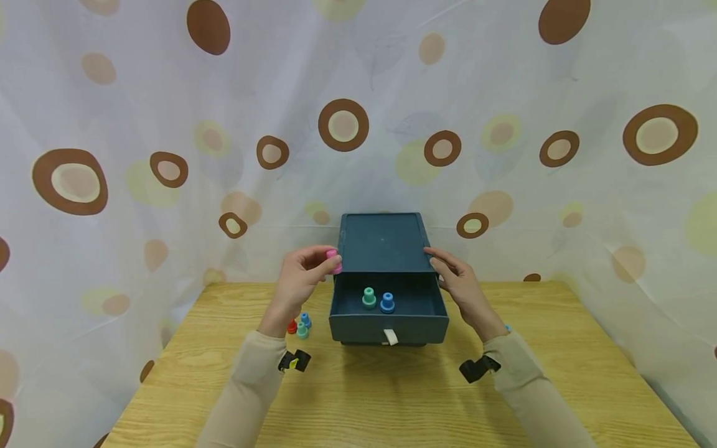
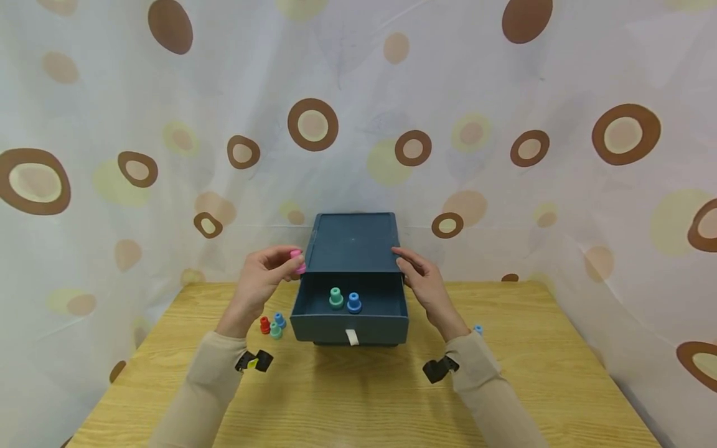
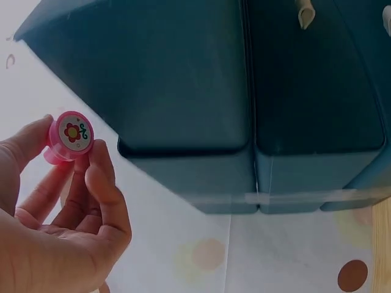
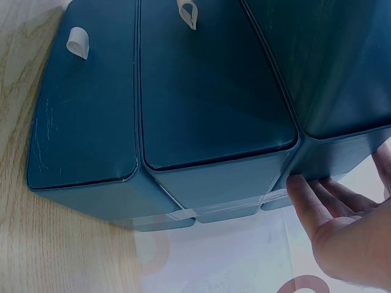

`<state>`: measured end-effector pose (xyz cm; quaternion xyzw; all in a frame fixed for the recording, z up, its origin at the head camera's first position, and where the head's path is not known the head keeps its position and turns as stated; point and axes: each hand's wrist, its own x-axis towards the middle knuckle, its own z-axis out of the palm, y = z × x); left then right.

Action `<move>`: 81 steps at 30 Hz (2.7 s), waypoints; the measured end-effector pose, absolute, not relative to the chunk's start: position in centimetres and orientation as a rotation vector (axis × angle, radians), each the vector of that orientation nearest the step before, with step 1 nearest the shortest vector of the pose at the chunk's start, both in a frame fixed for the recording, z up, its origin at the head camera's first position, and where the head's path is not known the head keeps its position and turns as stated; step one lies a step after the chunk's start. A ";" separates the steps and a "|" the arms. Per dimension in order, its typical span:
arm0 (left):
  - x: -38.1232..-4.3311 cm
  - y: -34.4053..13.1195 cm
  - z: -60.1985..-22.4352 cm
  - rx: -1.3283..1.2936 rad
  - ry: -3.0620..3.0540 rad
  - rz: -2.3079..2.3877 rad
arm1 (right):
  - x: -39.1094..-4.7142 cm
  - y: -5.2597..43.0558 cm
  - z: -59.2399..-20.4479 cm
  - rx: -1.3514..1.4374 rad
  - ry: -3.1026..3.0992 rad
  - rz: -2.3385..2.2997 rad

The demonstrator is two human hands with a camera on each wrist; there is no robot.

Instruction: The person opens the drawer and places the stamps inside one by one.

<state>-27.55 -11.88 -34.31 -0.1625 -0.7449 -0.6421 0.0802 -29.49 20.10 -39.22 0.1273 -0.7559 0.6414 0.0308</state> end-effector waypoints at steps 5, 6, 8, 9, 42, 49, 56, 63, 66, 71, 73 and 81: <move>-27.3 -10.8 -34.3 -0.519 -2.246 -1.919 | -29.5 20.1 -39.2 0.385 -2.335 1.978; -27.2 -10.7 -34.3 -0.522 -2.249 -1.913 | -29.6 20.1 -39.2 0.384 -2.337 1.978; -27.2 -10.4 -34.2 -0.533 -2.257 -1.896 | -29.6 20.0 -39.2 0.383 -2.337 1.977; -27.1 -10.2 -34.2 -0.540 -2.258 -1.891 | -29.6 20.0 -39.2 0.382 -2.336 1.978; -25.9 -6.1 -32.8 -0.701 -2.454 -1.785 | -29.5 20.1 -39.3 0.368 -2.340 1.980; -25.6 -5.3 -32.5 -0.717 -2.537 -1.636 | -29.6 20.1 -39.3 0.356 -2.347 1.956; -25.5 -4.4 -32.3 -0.716 -2.599 -1.543 | -29.7 20.0 -39.2 0.343 -2.336 1.980; -25.8 -3.5 -32.3 -0.747 -2.627 -1.537 | -29.7 19.9 -39.2 0.337 -2.333 1.990; -25.8 -3.2 -32.3 -0.738 -2.650 -1.531 | -29.7 19.9 -39.2 0.335 -2.336 1.992; -25.9 -2.7 -32.2 -0.725 -2.689 -1.488 | -29.8 19.9 -39.2 0.335 -2.339 1.987; -25.9 -2.6 -32.1 -0.716 -2.710 -1.450 | -29.7 20.0 -39.2 0.340 -2.339 1.987; -26.0 -2.0 -32.1 -0.682 -2.776 -1.318 | -29.5 20.1 -39.1 0.358 -2.337 1.986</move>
